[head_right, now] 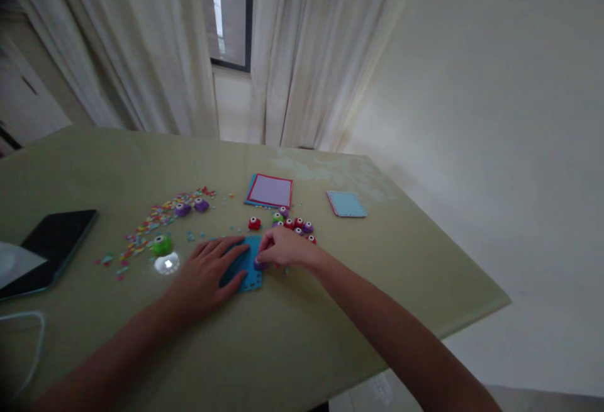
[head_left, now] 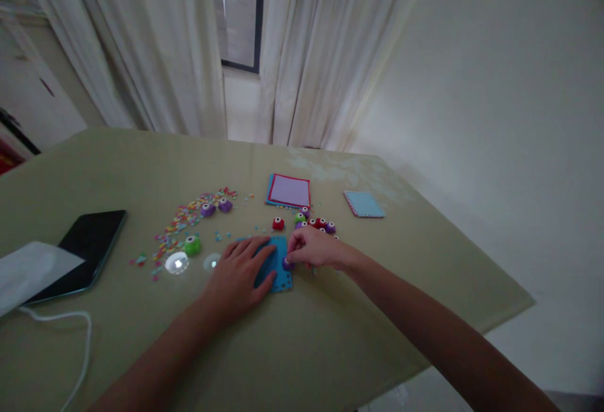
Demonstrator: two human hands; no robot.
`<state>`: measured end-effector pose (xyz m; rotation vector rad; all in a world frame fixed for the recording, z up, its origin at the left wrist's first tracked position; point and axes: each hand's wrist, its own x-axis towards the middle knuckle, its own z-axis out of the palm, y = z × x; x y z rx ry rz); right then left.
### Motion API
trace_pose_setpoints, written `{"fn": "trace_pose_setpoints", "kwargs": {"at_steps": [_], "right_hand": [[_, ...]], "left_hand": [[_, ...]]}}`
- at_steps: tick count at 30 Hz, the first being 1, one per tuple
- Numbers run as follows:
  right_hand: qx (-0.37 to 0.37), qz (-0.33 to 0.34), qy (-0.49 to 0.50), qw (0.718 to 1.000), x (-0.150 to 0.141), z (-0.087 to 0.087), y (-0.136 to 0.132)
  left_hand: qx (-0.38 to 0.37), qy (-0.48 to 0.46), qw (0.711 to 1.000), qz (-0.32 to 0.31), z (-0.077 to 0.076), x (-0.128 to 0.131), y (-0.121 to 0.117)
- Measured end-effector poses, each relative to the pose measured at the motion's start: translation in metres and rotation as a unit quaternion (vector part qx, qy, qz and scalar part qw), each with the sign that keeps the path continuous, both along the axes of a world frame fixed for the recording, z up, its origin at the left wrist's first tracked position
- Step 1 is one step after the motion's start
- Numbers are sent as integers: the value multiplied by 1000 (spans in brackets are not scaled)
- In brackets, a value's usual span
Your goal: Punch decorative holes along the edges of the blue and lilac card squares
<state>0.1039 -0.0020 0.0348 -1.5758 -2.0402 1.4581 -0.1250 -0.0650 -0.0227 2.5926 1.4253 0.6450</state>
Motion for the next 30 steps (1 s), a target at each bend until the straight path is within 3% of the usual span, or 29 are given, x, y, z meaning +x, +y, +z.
{"fn": "trace_pose_setpoints", "kwargs": {"at_steps": [9,19,26,30], "right_hand": [[10,12,-78,997,-7,2,8],[19,16,-80,997,3,5,8],[141,-54,-92,984,34,27,-4],[225,-114,-48,966,25,21,-13]], "left_hand": [[-1,1,1000,-5,-3,0,-1],[4,-14,1000,-3,-6,-1,-1],[-5,-8,1000,-2,-5,0,-2],[-6,-22,1000,1,-4,-1,-2]]}}
